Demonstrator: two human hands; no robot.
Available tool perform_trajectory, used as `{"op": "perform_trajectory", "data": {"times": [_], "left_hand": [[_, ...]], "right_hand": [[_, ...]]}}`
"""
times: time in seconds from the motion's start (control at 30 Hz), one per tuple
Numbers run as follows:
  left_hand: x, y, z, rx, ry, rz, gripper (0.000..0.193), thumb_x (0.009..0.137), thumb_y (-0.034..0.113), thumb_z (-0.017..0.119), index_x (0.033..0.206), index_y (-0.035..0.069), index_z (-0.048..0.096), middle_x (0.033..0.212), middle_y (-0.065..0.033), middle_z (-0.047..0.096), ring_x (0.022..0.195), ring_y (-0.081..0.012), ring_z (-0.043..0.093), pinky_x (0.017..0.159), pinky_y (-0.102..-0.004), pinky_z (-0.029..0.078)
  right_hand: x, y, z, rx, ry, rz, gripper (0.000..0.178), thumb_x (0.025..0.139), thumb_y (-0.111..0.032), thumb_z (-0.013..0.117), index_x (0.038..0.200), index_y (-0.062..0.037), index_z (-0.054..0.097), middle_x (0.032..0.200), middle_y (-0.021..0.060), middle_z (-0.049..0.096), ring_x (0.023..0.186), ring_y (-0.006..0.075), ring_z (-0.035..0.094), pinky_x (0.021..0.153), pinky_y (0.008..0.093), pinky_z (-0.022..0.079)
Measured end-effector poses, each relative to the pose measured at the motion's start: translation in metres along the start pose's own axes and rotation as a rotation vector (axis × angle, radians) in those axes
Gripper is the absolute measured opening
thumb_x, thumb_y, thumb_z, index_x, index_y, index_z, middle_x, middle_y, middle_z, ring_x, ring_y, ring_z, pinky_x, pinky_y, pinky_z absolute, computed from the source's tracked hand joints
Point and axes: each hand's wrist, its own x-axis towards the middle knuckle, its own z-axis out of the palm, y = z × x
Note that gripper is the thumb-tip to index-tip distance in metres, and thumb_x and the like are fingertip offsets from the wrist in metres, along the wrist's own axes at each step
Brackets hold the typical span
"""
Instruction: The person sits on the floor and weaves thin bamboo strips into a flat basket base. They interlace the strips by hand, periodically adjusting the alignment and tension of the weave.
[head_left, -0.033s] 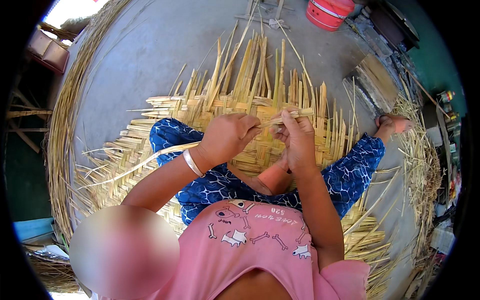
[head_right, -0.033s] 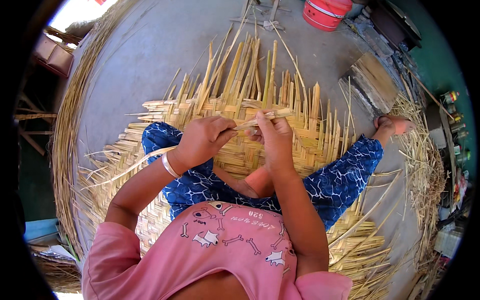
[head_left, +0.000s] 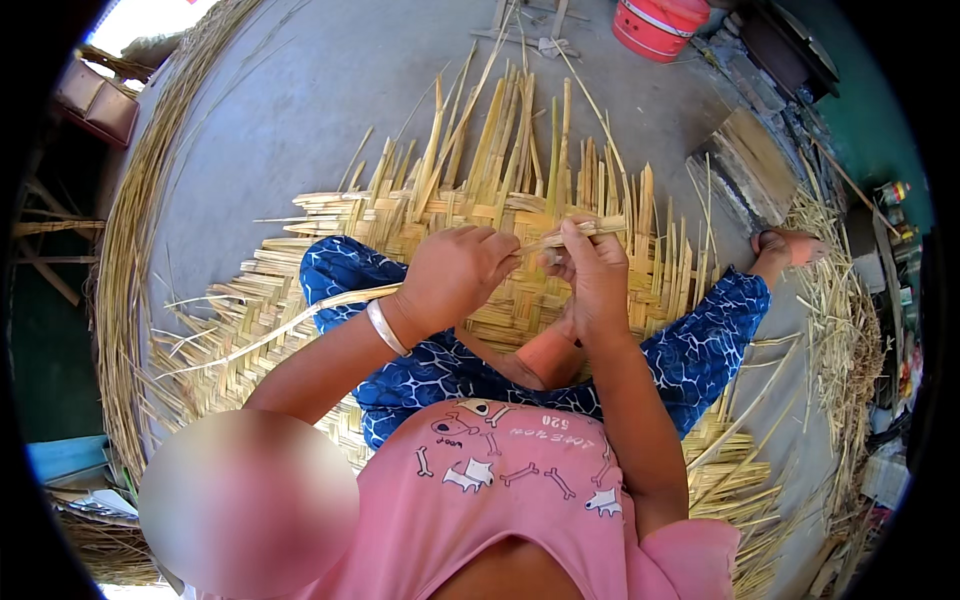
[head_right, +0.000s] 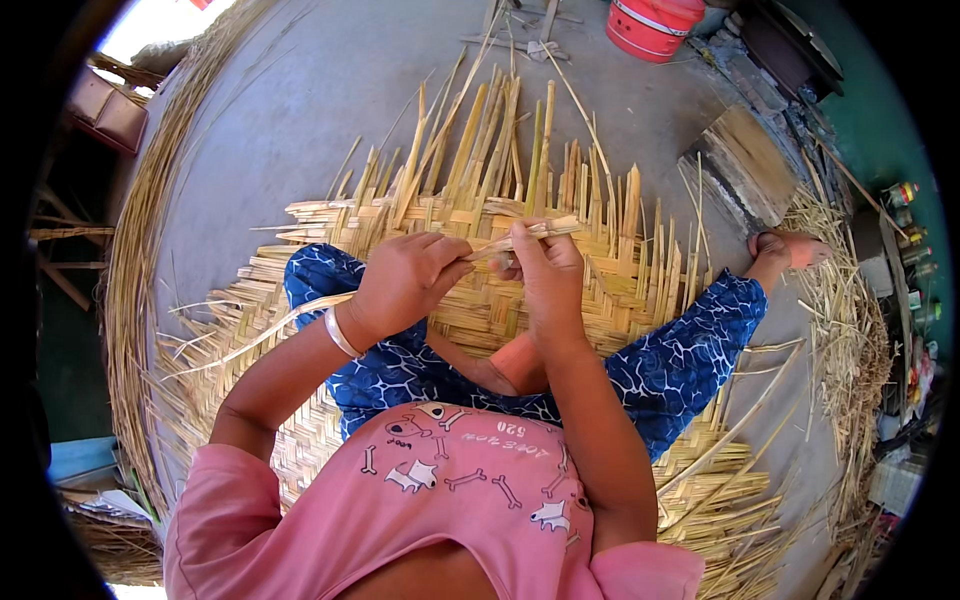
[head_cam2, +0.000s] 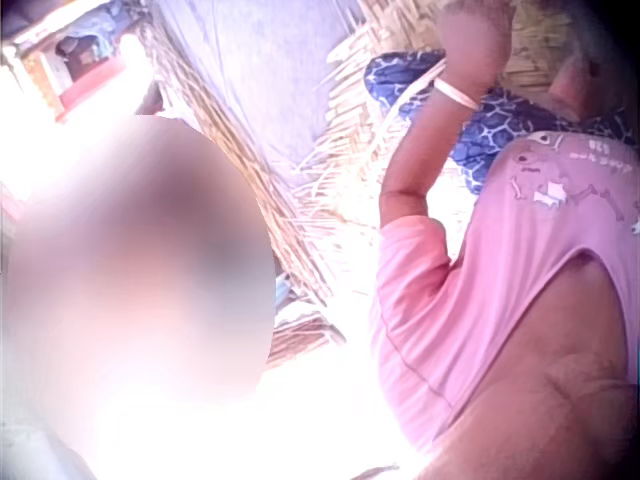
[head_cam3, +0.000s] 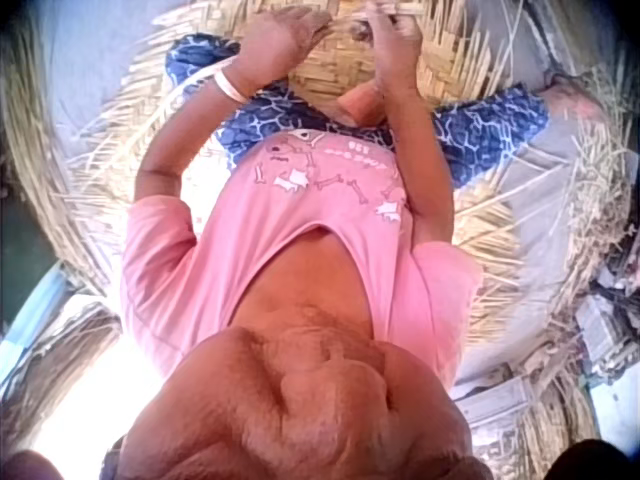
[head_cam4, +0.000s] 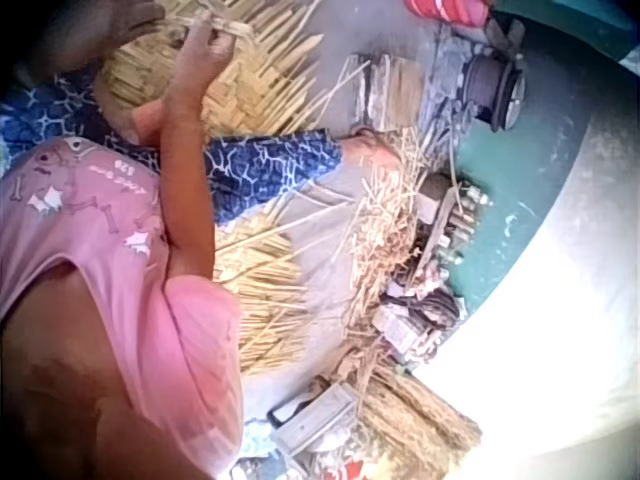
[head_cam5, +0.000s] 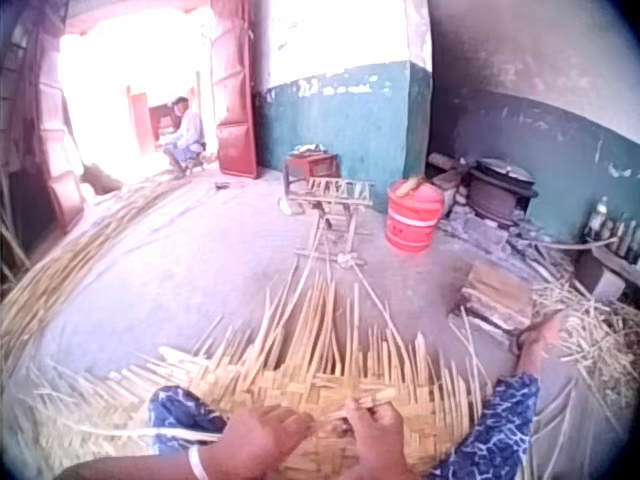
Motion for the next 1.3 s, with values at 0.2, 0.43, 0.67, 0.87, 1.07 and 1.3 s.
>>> {"op": "perform_trajectory", "data": {"times": [0.2, 0.43, 0.67, 0.87, 1.07, 1.3], "left_hand": [[-0.001, 0.01, 0.01, 0.215, 0.073, 0.096, 0.019, 0.076, 0.016, 0.065, 0.092, 0.007, 0.058, 0.073, -0.0031, 0.053, 0.07, -0.0205, 0.056, 0.055, -0.033, 0.047], [0.001, 0.004, 0.002, 0.23, -0.004, 0.134, 0.02, 0.078, 0.016, 0.064, 0.094, 0.006, 0.059, 0.072, -0.0039, 0.055, 0.068, -0.022, 0.058, 0.057, -0.0329, 0.048], [-0.001, -0.004, -0.026, -0.403, -0.188, -0.164, 0.019, 0.087, 0.016, 0.061, 0.095, -0.001, 0.063, 0.077, -0.0087, 0.064, 0.071, -0.0193, 0.064, 0.061, -0.029, 0.051], [0.0, -0.024, -0.029, -1.061, -0.508, -0.49, 0.023, 0.087, 0.018, 0.066, 0.1, -0.001, 0.064, 0.08, -0.0015, 0.063, 0.073, -0.0082, 0.06, 0.063, -0.0229, 0.051], [0.002, -0.029, -0.038, -1.389, -0.73, -0.636, 0.022, 0.084, 0.017, 0.069, 0.099, 0.002, 0.064, 0.081, -0.0003, 0.063, 0.071, -0.0061, 0.058, 0.062, -0.0209, 0.049], [0.005, -0.017, -0.03, -1.037, -0.508, -0.443, 0.019, 0.082, 0.016, 0.071, 0.088, 0.001, 0.061, 0.076, -0.0015, 0.062, 0.065, -0.0084, 0.056, 0.057, -0.0235, 0.045]], "right_hand": [[0.002, 0.008, 0.006, -0.017, 0.074, -0.102, 0.012, 0.093, -0.01, 0.05, 0.101, -0.002, 0.053, 0.084, 0.0062, 0.062, 0.055, 0.0108, 0.059, 0.047, 0.0205, 0.046], [-0.001, -0.005, -0.003, 0.114, -0.05, 0.035, 0.01, 0.093, -0.013, 0.054, 0.099, -0.0053, 0.053, 0.085, 0.0053, 0.062, 0.063, 0.0105, 0.06, 0.056, 0.0222, 0.049], [-0.008, -0.001, -0.006, 0.075, -0.109, 0.076, 0.013, 0.092, -0.017, 0.058, 0.098, -0.0068, 0.055, 0.083, 0.0033, 0.061, 0.064, 0.0099, 0.06, 0.058, 0.0222, 0.05], [-0.013, -0.002, -0.006, 0.041, -0.182, 0.056, 0.016, 0.09, -0.016, 0.061, 0.099, -0.0045, 0.056, 0.082, 0.0023, 0.061, 0.066, 0.0101, 0.061, 0.059, 0.022, 0.05], [-0.021, -0.017, 0.0, -0.019, -0.26, -0.011, 0.017, 0.089, -0.014, 0.062, 0.101, -0.003, 0.058, 0.082, 0.0026, 0.062, 0.066, 0.0095, 0.061, 0.061, 0.0219, 0.05], [-0.019, -0.016, 0.002, -0.104, -0.135, 0.001, 0.014, 0.091, -0.012, 0.059, 0.101, -0.0028, 0.058, 0.083, 0.0031, 0.06, 0.065, 0.0084, 0.057, 0.056, 0.0196, 0.047]]}}
